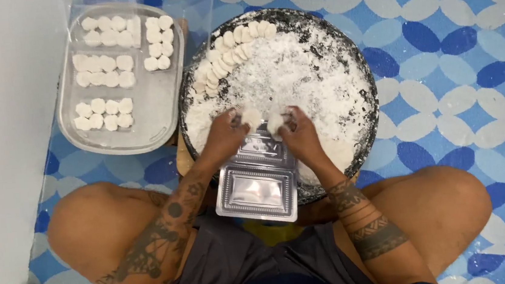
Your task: The person picks up small white food items from a large circular tray, coats them in white powder, and places them into plastic containers.
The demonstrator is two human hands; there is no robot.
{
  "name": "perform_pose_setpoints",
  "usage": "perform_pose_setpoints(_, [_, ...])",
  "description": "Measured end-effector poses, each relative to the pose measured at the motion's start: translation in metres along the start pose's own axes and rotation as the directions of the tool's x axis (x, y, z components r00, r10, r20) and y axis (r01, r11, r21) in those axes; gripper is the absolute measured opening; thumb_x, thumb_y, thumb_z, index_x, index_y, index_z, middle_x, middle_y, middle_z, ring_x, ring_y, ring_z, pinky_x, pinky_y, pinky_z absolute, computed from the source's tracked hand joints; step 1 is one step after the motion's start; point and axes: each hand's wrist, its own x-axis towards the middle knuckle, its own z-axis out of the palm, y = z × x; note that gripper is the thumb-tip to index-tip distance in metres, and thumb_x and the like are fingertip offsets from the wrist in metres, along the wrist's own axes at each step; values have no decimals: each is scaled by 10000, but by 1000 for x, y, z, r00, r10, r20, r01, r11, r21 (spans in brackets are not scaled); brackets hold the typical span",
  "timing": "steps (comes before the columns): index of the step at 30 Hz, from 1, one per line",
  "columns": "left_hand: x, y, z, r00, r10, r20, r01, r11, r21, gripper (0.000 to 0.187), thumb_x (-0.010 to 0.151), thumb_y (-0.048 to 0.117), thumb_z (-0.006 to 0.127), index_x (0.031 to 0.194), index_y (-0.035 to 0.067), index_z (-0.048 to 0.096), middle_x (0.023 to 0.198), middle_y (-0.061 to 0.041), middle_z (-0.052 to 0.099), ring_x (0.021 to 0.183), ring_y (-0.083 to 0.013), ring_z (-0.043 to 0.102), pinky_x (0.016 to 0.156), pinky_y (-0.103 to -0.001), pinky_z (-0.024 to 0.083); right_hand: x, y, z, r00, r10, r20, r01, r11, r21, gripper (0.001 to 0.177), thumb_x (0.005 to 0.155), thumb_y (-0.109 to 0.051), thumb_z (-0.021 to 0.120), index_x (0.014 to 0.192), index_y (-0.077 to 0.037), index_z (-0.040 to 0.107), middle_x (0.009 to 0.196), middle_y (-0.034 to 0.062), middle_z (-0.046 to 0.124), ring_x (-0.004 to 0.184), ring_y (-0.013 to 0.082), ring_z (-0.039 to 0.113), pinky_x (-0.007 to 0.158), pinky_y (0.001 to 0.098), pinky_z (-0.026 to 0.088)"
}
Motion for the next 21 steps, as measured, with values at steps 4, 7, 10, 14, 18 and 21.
perform_pose_setpoints(4, [12, -13, 6, 998, -24, 51, 15, 983, 185, 715, 891, 204, 702, 1514, -30, 443, 1317, -300, 637, 1263, -428, 608, 1054, -546, 482, -1, 3, 21, 992, -43, 121, 85, 924, -372, 539, 903, -107, 629, 1409, 8, 484, 1284, 348, 594, 1112, 534, 637, 954, 630, 527])
perform_pose_setpoints(7, [21, -28, 8, 994, 4, 106, -42, 931, 362, 631, 925, 196, 664, 1500, 12, 478, 1275, -315, 653, 1251, -458, 610, 1060, -558, 476, 8, 13, 22, 972, -28, 234, 173, 760, -627, 434, 895, -142, 625, 1314, -104, 521, 1280, 191, 606, 1027, 494, 687, 918, 589, 567])
perform_pose_setpoints(10, [27, -49, 15, 980, 101, 172, -168, 884, 436, 575, 921, 152, 641, 1455, -13, 509, 1288, -299, 654, 1244, -457, 618, 1058, -545, 481, 6, 2, 17, 983, -8, 186, 146, 647, -748, 372, 891, -157, 644, 1247, -125, 539, 1219, 133, 589, 1014, 470, 693, 837, 579, 583])
perform_pose_setpoints(14, [17, -48, 22, 950, 185, 253, -284, 851, 442, 492, 933, 100, 601, 1394, -65, 547, 1312, -306, 628, 1286, -466, 578, 1119, -528, 426, 6, 11, 9, 982, -3, 191, 157, 584, -797, 354, 920, -265, 590, 1242, -117, 586, 1197, 128, 608, 1071, 414, 677, 824, 548, 580])
perform_pose_setpoints(18, [12, -50, 33, 931, 218, 292, -348, 769, 537, 458, 924, 137, 590, 1346, -40, 596, 1264, -274, 649, 1209, -465, 623, 1028, -529, 485, -5, 11, 6, 958, -85, 273, 281, 449, -848, 290, 910, -253, 588, 1118, -97, 717, 1133, 127, 618, 1063, 367, 660, 794, 486, 588])
perform_pose_setpoints(21, [16, -48, 33, 929, 217, 298, -351, 769, 534, 475, 898, 150, 605, 1330, -46, 605, 1240, -287, 660, 1208, -469, 623, 1033, -530, 483, 1, 31, 8, 965, -54, 256, 254, 429, -867, 329, 921, -266, 576, 1174, -103, 710, 1130, 131, 628, 1103, 358, 650, 835, 472, 573])
